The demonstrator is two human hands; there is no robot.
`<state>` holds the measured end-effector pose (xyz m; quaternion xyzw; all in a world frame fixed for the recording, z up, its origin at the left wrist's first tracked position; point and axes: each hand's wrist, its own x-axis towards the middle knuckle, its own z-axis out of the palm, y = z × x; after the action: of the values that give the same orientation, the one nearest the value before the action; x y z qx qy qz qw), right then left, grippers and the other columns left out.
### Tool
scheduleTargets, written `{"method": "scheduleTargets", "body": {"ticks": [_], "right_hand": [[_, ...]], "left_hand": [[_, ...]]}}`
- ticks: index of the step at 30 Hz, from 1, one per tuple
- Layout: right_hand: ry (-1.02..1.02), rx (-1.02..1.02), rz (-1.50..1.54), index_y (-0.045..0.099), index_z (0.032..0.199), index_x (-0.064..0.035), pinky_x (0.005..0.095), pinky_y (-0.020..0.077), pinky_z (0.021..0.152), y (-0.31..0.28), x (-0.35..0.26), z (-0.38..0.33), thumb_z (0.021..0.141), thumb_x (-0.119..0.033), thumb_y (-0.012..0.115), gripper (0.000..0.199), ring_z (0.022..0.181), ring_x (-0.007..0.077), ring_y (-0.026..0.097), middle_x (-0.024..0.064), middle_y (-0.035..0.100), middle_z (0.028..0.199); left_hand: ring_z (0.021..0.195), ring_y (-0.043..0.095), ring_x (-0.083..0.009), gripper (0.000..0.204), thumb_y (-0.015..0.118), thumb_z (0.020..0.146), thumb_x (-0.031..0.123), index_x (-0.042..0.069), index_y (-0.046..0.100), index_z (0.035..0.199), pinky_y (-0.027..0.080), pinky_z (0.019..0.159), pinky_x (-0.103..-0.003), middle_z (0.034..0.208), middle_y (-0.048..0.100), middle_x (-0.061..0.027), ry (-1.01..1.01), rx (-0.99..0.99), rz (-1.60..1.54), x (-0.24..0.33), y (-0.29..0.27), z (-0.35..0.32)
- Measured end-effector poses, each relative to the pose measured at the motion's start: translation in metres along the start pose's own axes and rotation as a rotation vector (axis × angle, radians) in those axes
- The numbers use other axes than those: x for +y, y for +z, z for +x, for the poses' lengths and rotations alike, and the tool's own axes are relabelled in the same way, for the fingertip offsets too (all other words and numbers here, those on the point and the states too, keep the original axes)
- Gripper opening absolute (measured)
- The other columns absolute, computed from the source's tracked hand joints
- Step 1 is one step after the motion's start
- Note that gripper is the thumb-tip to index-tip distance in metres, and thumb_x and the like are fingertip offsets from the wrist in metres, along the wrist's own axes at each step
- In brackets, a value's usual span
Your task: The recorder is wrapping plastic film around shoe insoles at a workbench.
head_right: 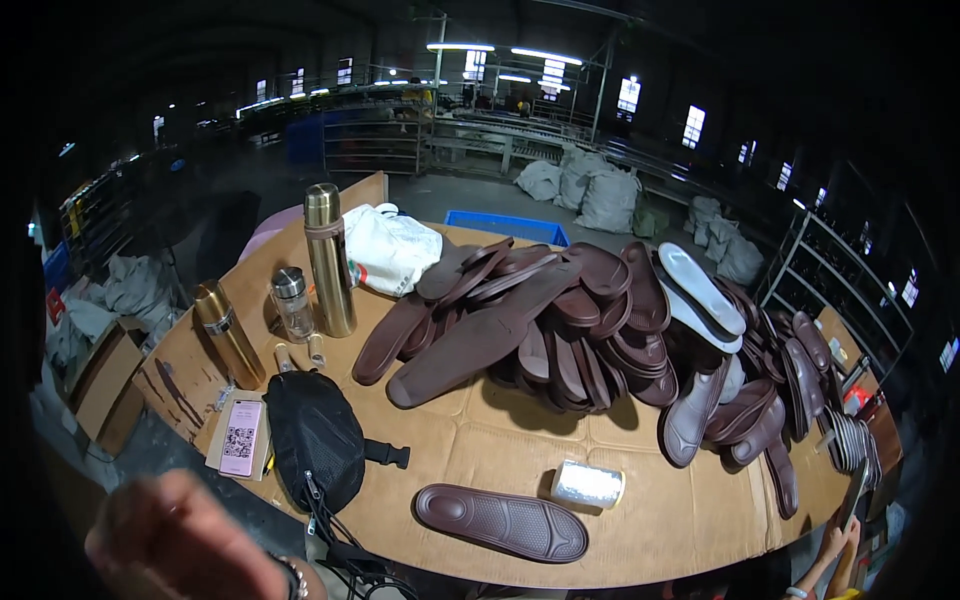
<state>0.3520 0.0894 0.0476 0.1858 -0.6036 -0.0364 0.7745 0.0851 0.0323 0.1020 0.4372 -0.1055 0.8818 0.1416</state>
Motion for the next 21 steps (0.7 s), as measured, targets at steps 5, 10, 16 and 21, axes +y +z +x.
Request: {"method": "scheduleTargets", "body": {"ticks": [5,10,16,21], "right_hand": [[0.688,-0.14,-0.415,0.065,0.134,-0.0159,0.0537,0.0305,0.118,-0.055,-0.035,-0.035,0.098,-0.05,0.061,0.05,0.136,0.0374,0.051,0.0117,0.064,0.14],[0.829,-0.384,-0.752,0.063,0.119,0.0089,0.044,0.0502,0.099,-0.049,-0.002,-0.035,0.102,-0.018,0.047,0.035,0.104,0.0322,0.066,0.0248,0.065,0.115],[1.243,-0.552,-0.846,0.072,0.109,0.0037,0.0385,0.0518,0.097,-0.066,-0.007,-0.067,0.09,-0.001,0.063,0.021,0.108,0.0325,0.069,0.0208,0.071,0.113],[1.333,-0.815,-1.01,0.06,0.133,-0.0005,0.0437,0.0489,0.104,-0.113,-0.006,-0.102,0.091,-0.006,0.07,0.043,0.122,0.0419,0.061,0.0224,0.059,0.137]], "left_hand": [[0.09,0.064,-0.0194,0.067,0.061,0.099,0.059,0.01,0.056,0.142,0.046,0.104,-0.053,0.093,0.07,-0.0081,0.055,-0.652,0.743,-0.009,-0.037,-0.014],[0.133,0.053,-0.0337,0.045,0.046,0.109,0.043,0.003,0.063,0.118,0.045,0.104,-0.035,0.122,0.061,-0.0147,-0.425,0.049,1.32,0.03,-0.009,-0.031],[0.157,0.024,-0.034,0.082,0.077,0.088,0.055,0.053,0.034,0.158,0.016,0.123,-0.069,0.168,0.031,0.02,-0.035,-1.095,0.404,-0.034,-0.073,-0.017],[0.136,0.054,-0.0408,0.06,0.075,0.093,0.028,0.0,0.058,0.143,0.046,0.107,-0.051,0.142,0.061,-0.0216,-0.927,-1.098,0.844,-0.08,-0.072,-0.071]]}}
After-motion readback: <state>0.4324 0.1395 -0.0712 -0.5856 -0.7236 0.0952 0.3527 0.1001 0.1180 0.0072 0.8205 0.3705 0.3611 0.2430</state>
